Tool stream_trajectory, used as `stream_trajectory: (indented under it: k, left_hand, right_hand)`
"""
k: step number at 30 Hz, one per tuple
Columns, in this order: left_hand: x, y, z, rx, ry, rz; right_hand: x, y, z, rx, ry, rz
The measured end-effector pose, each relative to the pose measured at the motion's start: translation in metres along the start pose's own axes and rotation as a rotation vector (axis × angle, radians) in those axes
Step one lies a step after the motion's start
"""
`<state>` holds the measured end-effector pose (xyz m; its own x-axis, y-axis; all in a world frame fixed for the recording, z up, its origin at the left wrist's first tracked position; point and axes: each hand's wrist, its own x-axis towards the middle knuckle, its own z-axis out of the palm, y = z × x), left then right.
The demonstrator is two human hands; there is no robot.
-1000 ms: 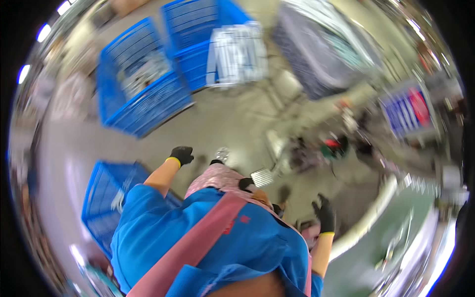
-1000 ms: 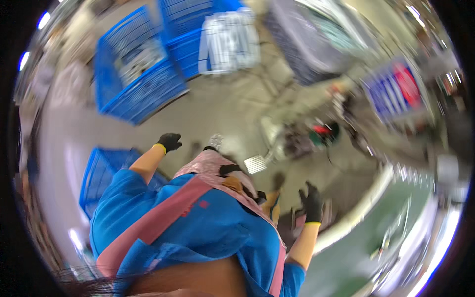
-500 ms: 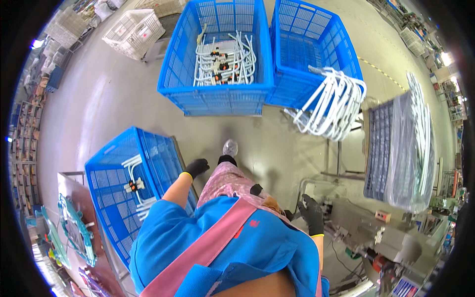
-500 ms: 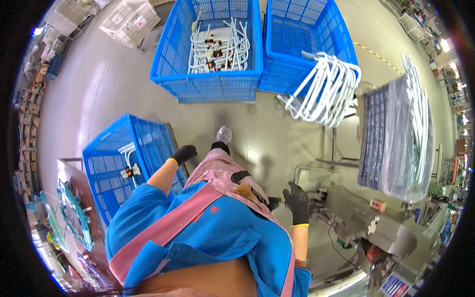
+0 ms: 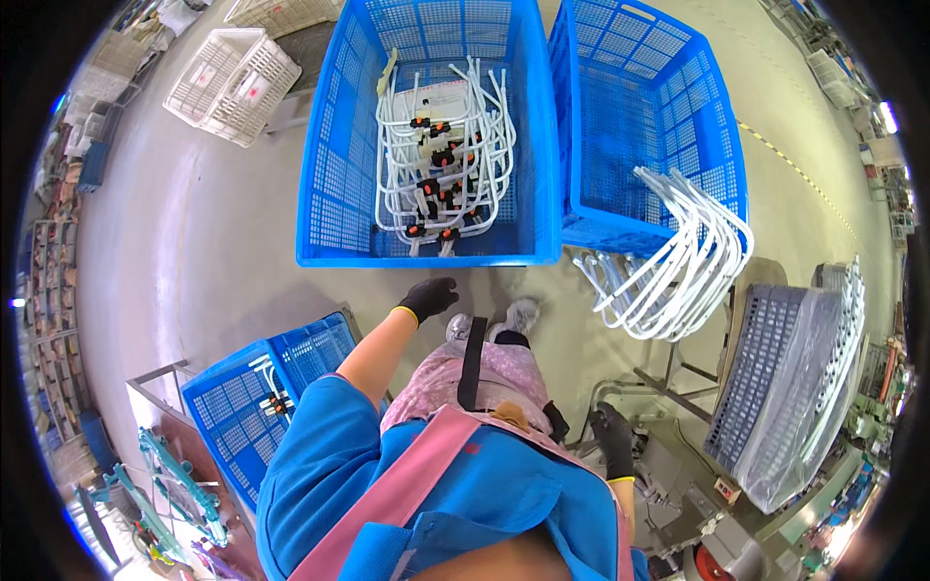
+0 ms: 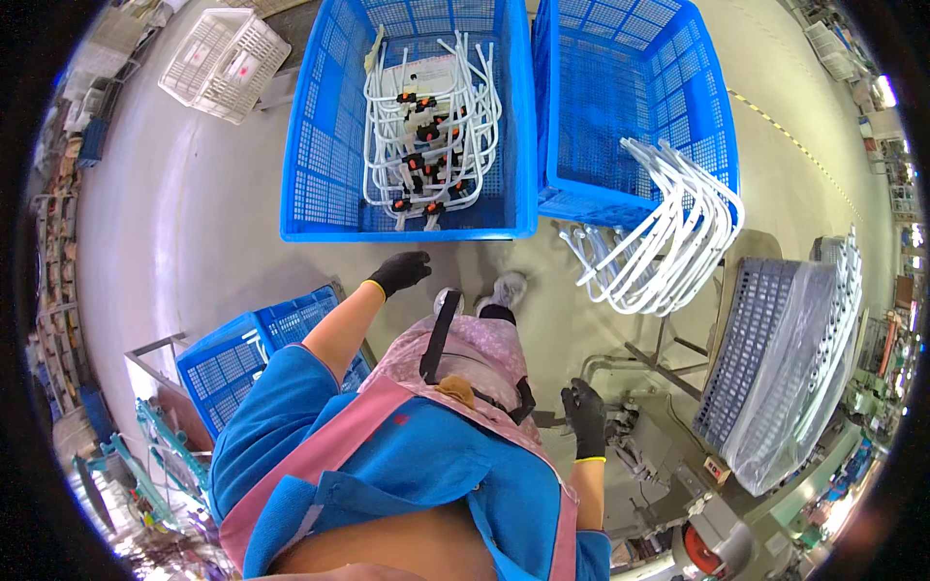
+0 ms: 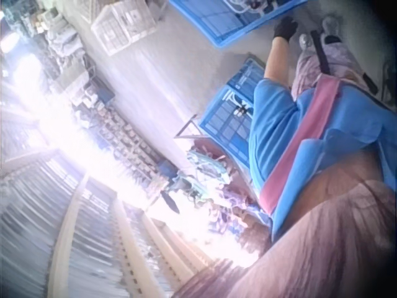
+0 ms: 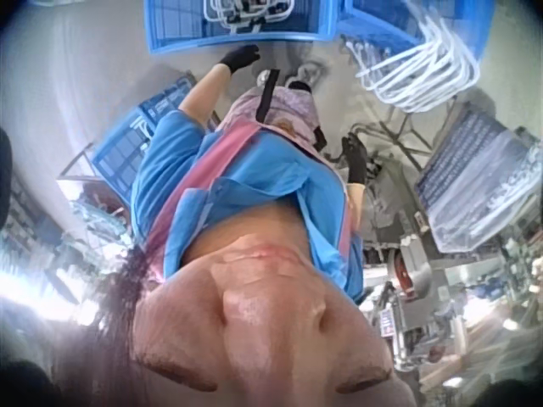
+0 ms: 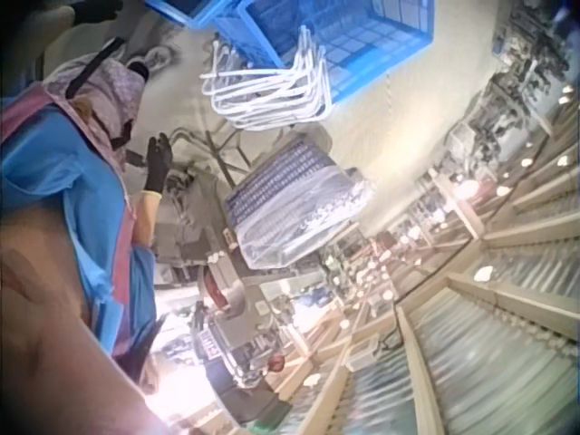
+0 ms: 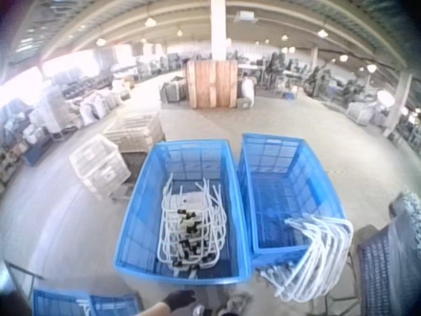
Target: The person repeatedly picks white plastic rods and small connectors from bins, inserts the connectors into the rods, and places the assembled units into a blue basket. The process is continuous and repetitive throughout the clip.
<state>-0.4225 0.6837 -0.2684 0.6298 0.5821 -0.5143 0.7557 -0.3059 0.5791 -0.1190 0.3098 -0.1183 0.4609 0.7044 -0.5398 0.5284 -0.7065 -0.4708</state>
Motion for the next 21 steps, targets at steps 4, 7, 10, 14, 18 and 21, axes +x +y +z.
stream_trajectory:
  k: [4, 7, 10, 14, 18, 21]
  left_hand:
    - [0.049, -0.019, -0.011, 0.042, 0.039, 0.037]
    - [0.099, -0.057, -0.020, -0.105, 0.020, -0.053]
    - [0.173, -0.096, -0.033, 0.170, 0.016, 0.182]
    - [0.261, -0.116, -0.048, -0.104, 0.069, 0.057]
    - [0.360, -0.117, -0.066, -0.114, -0.001, -0.171]
    - [0.422, -0.133, -0.072, -0.171, 0.254, 0.128]
  right_hand:
    - [0.104, -0.033, -0.020, -0.086, 0.050, -0.168]
    - [0.206, -0.083, -0.028, -0.299, 0.227, -0.449]
    - [0.309, -0.135, -0.025, -0.332, 0.299, -0.547]
    - [0.420, -0.178, -0.005, -0.323, 0.246, -0.228]
    - [0.446, -0.182, 0.009, -0.185, 0.239, 0.010]
    - [0.438, -0.177, 0.011, -0.198, 0.305, -0.011]
